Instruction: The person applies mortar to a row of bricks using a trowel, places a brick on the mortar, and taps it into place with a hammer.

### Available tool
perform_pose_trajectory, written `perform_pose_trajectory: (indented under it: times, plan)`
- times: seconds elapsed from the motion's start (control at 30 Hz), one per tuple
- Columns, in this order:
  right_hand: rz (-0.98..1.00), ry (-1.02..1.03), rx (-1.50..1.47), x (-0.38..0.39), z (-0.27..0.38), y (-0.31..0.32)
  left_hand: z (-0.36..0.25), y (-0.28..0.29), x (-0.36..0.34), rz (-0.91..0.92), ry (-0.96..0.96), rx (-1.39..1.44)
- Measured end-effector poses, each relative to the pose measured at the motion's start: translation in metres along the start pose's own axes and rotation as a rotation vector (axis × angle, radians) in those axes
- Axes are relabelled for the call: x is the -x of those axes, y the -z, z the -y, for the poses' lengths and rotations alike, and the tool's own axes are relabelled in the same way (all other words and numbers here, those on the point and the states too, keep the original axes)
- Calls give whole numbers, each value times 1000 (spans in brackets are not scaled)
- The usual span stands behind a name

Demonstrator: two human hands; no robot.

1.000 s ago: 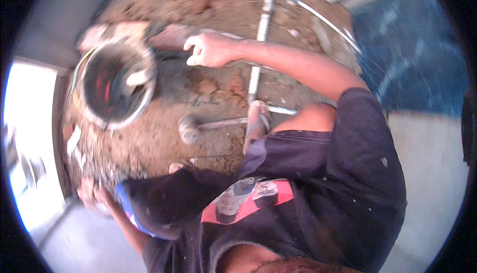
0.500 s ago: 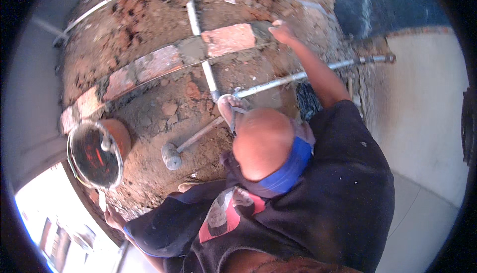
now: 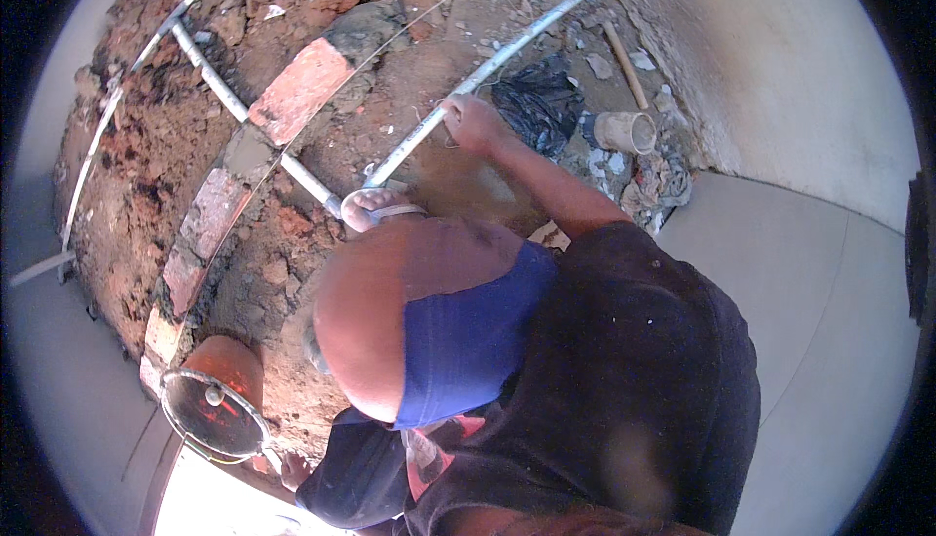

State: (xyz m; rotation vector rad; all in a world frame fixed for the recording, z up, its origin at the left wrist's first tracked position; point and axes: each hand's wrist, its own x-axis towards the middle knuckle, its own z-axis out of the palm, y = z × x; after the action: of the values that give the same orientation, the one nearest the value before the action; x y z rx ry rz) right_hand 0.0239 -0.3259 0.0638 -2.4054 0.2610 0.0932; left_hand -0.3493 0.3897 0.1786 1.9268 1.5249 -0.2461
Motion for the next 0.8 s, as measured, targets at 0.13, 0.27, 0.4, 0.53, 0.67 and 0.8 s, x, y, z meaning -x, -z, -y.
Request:
perform_pose_trajectory:
  times: [0.13, 0.27, 0.4, 0.53, 0.67, 0.8]
  plan:
    - [-140, -164, 87, -5, -30, 55, -19, 0, -2, 249, 113, 202]
    - [-320, -345, 276, -17, -92, 105, -95, -22, 38, 478, -267, -130]
    - [-296, -465, 443, -17, -195, 156, -113, -8, -7, 601, -751, -599]
    - [9, -386, 906, -18, -311, 218, -168, -29, -31, 440, -986, -952]
    - [-107, -316, 289, -9, -258, 198, -199, -45, 13, 368, -832, -844]
    - [250, -357, -5, 76, -183, 173, -233, -75, 36, 384, -852, -824]
